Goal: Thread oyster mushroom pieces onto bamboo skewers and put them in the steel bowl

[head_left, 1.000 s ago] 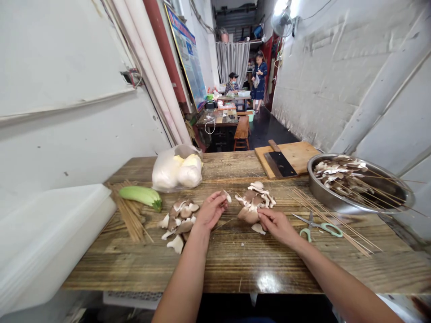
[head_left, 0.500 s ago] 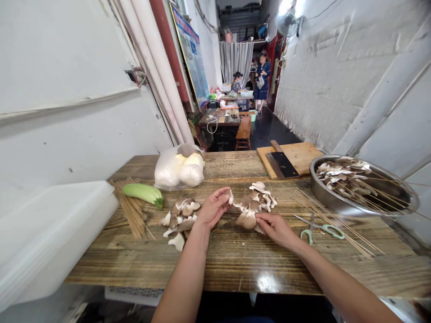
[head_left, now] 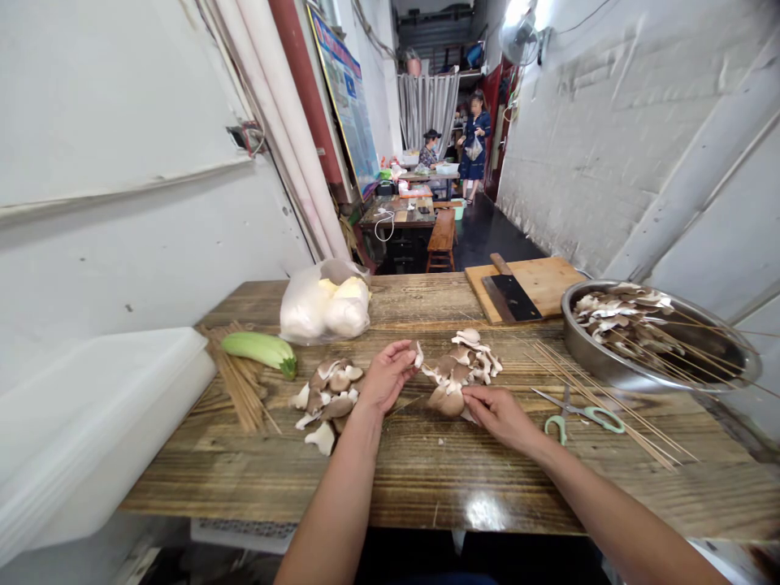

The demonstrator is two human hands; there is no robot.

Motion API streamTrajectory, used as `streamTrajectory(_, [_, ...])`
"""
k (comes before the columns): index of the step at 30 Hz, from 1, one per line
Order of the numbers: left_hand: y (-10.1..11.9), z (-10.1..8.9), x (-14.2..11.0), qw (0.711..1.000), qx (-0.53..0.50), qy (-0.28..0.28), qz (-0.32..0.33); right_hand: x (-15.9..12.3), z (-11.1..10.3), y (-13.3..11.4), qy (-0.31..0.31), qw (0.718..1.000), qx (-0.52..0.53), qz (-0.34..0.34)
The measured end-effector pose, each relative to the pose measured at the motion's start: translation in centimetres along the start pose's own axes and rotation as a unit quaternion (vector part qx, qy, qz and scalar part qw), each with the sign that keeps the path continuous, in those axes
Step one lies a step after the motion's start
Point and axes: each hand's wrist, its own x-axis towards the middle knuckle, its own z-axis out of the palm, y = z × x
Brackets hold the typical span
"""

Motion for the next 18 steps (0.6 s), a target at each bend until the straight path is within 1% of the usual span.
streamTrajectory(3, [-0.3,0.3,-0.1,1.000,-0.002,-0.010,0.009,0.0,0.0,0.1,-0.002,1.000,-0.003,0.003])
streamTrajectory(8, [-1.0,0.7,0.1,0.999,0.022,0.020,0.013,0.0,0.1,0.4,0.018,1.000,-0.012,0.015])
streamTrajectory(11, [-1.2,0.9,0.1,0.999,0.044,0.015,0.018,0.1,0.1,0.5,0.030,0.999,-0.007,0.027])
streamTrajectory(15, [-1.4,1.2,-0.1,0.992,0.105,0.015,0.071,0.2,0.1,0.3,0.035,0.999,0.002,0.029])
streamTrajectory(18, [-1.6,1.5,-0.2,0.978,0.174,0.046,0.104,0.2,0.0,0.1,0.036,0.999,-0.006,0.025])
